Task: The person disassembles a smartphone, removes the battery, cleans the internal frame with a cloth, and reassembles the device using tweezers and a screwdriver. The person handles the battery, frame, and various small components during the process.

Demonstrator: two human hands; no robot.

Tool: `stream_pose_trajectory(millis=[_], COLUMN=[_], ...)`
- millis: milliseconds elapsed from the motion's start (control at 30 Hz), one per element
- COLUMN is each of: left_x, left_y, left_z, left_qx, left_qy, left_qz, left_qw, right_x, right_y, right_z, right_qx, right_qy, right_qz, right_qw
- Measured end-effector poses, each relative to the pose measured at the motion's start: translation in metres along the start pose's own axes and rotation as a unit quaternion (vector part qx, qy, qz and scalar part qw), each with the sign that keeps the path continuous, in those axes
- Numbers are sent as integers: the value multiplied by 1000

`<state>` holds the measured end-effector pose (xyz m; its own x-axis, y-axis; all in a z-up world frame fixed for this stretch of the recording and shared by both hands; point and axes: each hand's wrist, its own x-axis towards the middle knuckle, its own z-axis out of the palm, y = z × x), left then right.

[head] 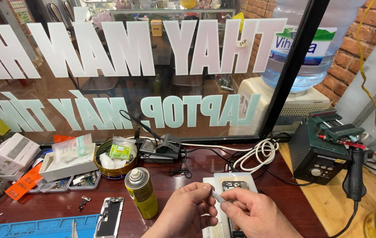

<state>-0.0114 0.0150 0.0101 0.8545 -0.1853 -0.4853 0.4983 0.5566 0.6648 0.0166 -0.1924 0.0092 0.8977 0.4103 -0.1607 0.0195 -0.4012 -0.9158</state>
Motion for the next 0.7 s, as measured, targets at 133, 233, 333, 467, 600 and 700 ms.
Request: stream_pose_trajectory(millis=[133,233,333,467,600,700], left_x=[3,1,-3,-11,-20,-30], left_y=[-6,-10,-14,-21,-29,-51], left_z=[5,5,5,0,-3,-7], left_qx=[103,151,150,148,70,48], left_qy=[75,109,124,137,173,184], left_qz=[64,86,70,85,49,13], left_qw=[990,979,978,976,981,982], right_x=[-6,-13,-18,-26,-29,-39], right_y=[-11,-22,-31,-34,-37,-32], right_z=[1,5,11,18,19,27], right_qx=[-20,-58,-82,-51,-31,-57], right_qy=[-12,-14,-7,-54,-90,-115], right_qz=[13,56,67,13,99,105], right_qw=[1000,997,994,997,991,986])
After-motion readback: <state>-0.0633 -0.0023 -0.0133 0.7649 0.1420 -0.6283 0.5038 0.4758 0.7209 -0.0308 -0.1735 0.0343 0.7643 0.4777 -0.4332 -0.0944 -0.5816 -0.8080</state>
